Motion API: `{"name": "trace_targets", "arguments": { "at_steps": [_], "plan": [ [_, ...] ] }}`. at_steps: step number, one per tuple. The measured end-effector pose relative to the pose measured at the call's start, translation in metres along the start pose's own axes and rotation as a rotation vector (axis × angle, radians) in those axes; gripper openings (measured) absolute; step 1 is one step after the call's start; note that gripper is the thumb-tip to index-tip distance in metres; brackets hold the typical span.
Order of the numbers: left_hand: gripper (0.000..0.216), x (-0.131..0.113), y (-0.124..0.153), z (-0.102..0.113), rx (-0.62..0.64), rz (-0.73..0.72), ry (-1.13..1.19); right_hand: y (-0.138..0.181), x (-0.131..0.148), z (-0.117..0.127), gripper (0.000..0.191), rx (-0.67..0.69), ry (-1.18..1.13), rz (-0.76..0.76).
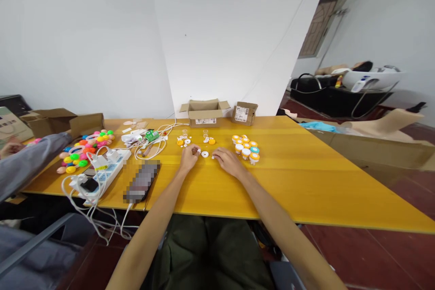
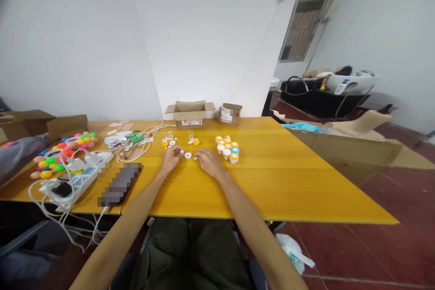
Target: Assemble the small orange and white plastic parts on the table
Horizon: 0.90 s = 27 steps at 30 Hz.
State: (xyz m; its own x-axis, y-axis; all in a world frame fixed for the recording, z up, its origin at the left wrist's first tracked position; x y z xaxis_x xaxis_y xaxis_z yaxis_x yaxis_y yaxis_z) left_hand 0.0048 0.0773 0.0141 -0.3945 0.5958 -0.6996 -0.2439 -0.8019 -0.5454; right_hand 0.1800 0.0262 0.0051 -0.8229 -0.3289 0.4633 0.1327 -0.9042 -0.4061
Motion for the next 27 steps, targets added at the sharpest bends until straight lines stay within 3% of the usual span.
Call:
{"name": "trace_targets", "arguments": {
  "at_steps": [12, 20, 27],
  "plan": [
    [0.011, 0.008, 0.001, -0.005, 0.045, 0.042, -0.010, 0.003, 0.004, 0.000, 0.017, -0.001, 0.023, 0.030],
    [0.014, 0.011, 0.002, -0.007, 0.089, 0.042, -0.073, 0.000, -0.006, -0.005, 0.020, -0.048, 0.049, -0.033],
    [0.021, 0.012, 0.003, -0.008, 0.104, 0.013, -0.095, 0.005, 0.004, -0.007, 0.019, -0.020, 0.081, -0.042]
  ]
}}
Point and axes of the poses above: each hand's wrist, its own y-axis away from the middle knuckle, its own z-axis out of the back of the hand, x = y × z, the point moved 4 cm from there along -y, towards the middle knuckle, and after that the axes turned 13 degrees about -z, right-handed, at the moved point
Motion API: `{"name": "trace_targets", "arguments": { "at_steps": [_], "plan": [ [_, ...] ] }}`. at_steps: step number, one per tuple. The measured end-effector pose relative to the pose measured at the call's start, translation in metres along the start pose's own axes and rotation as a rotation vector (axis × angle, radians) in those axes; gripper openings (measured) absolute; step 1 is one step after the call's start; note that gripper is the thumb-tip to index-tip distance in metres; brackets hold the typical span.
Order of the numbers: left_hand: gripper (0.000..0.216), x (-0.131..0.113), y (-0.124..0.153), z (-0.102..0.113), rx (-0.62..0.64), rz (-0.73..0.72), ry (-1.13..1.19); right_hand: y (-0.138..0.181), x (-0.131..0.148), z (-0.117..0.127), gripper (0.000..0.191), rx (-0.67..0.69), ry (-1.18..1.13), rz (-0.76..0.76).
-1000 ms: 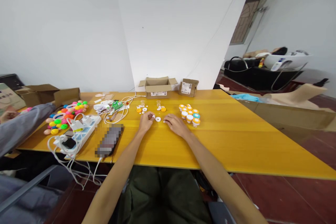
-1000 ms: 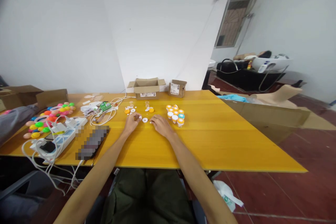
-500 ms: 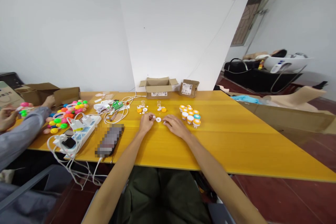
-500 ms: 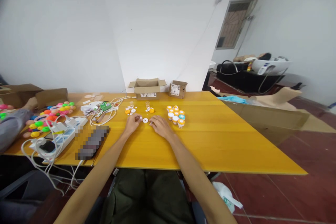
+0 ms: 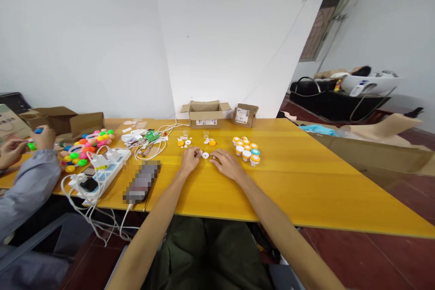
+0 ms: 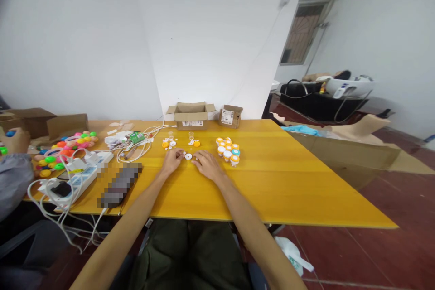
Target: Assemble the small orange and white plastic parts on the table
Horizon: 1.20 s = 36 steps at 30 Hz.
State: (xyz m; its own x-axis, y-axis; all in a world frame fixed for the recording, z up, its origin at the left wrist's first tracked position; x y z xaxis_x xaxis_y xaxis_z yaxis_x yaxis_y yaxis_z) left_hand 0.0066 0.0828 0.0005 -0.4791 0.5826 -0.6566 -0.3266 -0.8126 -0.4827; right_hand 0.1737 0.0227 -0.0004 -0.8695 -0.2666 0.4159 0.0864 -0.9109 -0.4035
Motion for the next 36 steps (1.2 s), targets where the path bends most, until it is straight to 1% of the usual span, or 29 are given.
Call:
{"name": "trace_targets", "arguments": {
  "at_steps": [6, 11, 15, 20, 24, 26, 29, 32, 36],
  "plan": [
    [0.024, -0.001, 0.000, -0.002, 0.007, -0.081, -0.002, 0.001, 0.004, -0.002, 0.025, 0.031, -0.012, -0.016],
    [0.030, -0.003, 0.001, -0.004, 0.027, -0.119, -0.010, 0.001, -0.002, -0.005, 0.028, 0.020, -0.010, -0.032],
    [0.034, -0.010, 0.001, -0.002, 0.038, -0.121, -0.046, -0.001, -0.009, -0.005, 0.029, -0.005, 0.019, -0.075],
    [0.024, -0.022, 0.004, 0.001, 0.043, -0.113, -0.107, -0.004, -0.010, 0.002, 0.022, -0.032, 0.080, -0.137],
    [0.017, -0.024, 0.006, -0.001, 0.050, -0.171, -0.177, -0.004, -0.004, 0.005, 0.017, -0.034, 0.103, -0.109],
    [0.012, -0.022, 0.007, -0.003, 0.076, -0.206, -0.196, -0.004, -0.001, 0.003, 0.017, -0.014, 0.106, -0.090],
    [0.006, -0.021, 0.006, -0.005, 0.100, -0.251, -0.207, -0.009, -0.002, -0.001, 0.020, 0.009, 0.124, -0.110],
    [0.007, -0.020, 0.005, -0.006, 0.112, -0.283, -0.214, -0.015, -0.003, -0.006, 0.022, 0.017, 0.131, -0.120],
    [0.014, -0.017, 0.004, -0.009, 0.137, -0.311, -0.263, -0.022, -0.007, -0.013, 0.020, 0.006, 0.117, -0.101]
  ]
}}
Point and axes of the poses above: each hand's wrist, its own y-axis away from the middle knuckle, its own z-axis out of the back of the hand, x = y × z, the point moved 4 cm from there along -y, towards the middle knuckle, and after that the axes turned 13 degrees about -z, right-handed, at the moved point
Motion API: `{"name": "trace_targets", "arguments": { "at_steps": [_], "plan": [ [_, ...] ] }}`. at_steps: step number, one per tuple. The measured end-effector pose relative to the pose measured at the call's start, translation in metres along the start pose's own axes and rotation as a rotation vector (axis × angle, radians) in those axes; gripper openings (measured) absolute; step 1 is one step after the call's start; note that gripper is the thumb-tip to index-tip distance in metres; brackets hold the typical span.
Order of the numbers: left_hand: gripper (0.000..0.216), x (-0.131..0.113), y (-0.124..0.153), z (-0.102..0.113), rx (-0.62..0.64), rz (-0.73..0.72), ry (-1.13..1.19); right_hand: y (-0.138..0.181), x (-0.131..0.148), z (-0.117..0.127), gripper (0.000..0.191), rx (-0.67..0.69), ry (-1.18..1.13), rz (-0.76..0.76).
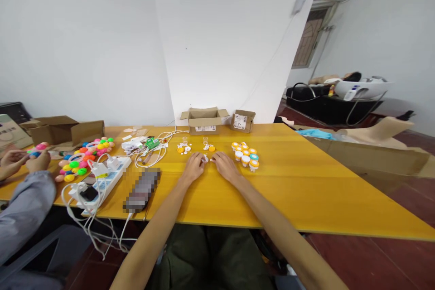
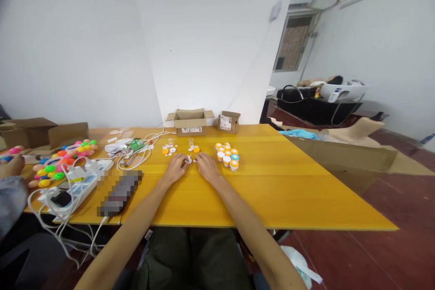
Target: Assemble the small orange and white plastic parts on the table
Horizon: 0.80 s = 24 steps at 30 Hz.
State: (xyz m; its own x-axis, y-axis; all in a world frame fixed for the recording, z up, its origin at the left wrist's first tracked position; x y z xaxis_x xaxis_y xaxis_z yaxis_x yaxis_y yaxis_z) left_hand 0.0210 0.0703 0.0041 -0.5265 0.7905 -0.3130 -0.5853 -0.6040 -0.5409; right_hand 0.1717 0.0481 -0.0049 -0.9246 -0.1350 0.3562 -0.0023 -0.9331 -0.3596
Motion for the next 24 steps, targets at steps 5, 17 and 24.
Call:
{"name": "trace_targets", "arguments": {
  "at_steps": [5, 17, 24],
  "plan": [
    [0.023, 0.002, -0.004, -0.007, 0.041, -0.027, -0.105, -0.007, 0.000, -0.004, 0.018, -0.012, 0.002, -0.002],
    [0.041, 0.010, -0.011, -0.020, 0.134, 0.070, -0.257, -0.035, -0.006, -0.010, 0.026, 0.045, -0.056, -0.171],
    [0.042, 0.014, -0.017, -0.025, 0.133, 0.101, -0.271, -0.043, -0.007, -0.016, 0.034, 0.096, -0.018, -0.154]
  ]
}}
Point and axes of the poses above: each hand's wrist, its own y-axis away from the middle knuckle, its own z-axis out of the back of the hand, x = y × z, the point moved 4 cm from there along -y, towards the middle knuckle, and after that the axes turned 13 degrees about -z, right-handed, at the moved point
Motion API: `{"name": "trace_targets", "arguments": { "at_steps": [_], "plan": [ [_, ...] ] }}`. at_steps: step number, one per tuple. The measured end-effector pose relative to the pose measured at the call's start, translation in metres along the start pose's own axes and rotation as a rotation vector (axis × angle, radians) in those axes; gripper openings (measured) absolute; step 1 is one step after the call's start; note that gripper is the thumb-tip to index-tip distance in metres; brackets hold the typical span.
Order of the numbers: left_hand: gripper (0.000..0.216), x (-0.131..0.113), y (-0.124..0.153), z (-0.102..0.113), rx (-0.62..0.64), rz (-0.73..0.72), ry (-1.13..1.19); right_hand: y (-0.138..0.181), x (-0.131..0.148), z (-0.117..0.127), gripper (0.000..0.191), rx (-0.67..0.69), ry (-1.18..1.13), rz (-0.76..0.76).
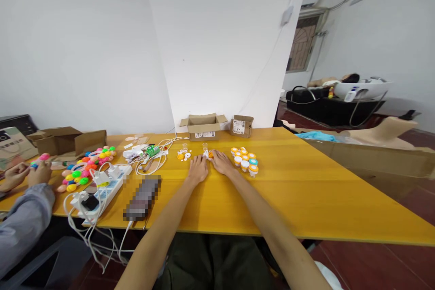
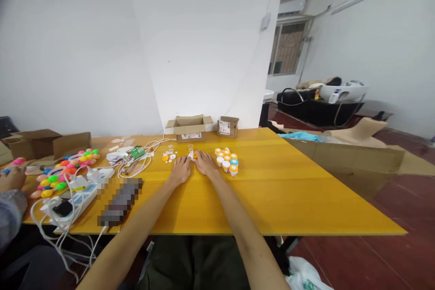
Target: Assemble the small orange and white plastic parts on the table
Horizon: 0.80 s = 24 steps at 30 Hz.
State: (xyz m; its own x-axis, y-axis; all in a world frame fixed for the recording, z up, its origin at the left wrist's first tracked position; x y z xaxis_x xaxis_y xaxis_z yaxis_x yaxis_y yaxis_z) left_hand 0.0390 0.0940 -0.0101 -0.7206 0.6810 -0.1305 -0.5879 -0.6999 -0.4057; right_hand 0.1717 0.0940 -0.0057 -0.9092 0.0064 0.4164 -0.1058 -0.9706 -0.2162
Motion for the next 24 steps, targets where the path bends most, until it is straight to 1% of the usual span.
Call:
{"name": "trace_targets", "arguments": {
  "at_steps": [4, 6, 9, 12, 20, 24],
  "plan": [
    [0.046, 0.000, -0.005, 0.000, 0.030, 0.015, -0.005, -0.005, 0.001, -0.002, 0.044, 0.070, 0.046, -0.052],
    [0.049, 0.000, -0.009, -0.002, 0.037, 0.030, 0.000, -0.007, 0.002, -0.003, 0.047, 0.088, 0.053, -0.049],
    [0.052, 0.002, -0.016, -0.006, 0.034, 0.046, 0.010, -0.010, 0.004, -0.001, 0.045, 0.070, 0.045, -0.020],
    [0.054, 0.004, -0.022, -0.010, 0.025, 0.062, 0.023, -0.011, 0.007, 0.001, 0.043, 0.042, 0.037, -0.023],
    [0.057, 0.017, -0.035, -0.023, 0.056, 0.109, 0.035, -0.014, 0.018, 0.009, 0.048, 0.151, 0.113, -0.141],
    [0.057, 0.024, -0.041, -0.030, 0.015, 0.081, 0.055, -0.015, 0.018, 0.009, 0.050, 0.137, 0.130, -0.137]
  ]
}}
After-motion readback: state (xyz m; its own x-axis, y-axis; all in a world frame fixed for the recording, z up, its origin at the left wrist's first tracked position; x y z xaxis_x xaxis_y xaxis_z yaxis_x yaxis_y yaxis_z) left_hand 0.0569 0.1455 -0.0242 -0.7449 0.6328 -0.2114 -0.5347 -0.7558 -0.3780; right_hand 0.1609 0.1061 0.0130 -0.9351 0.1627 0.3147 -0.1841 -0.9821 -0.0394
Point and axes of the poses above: each hand's wrist, its own y-axis away from the middle knuckle, its own z-axis out of the back of the hand, x = y × z, the point moved 4 cm from there along -y, towards the middle knuckle, and after that the axes turned 13 degrees about -z, right-handed, at the moved point
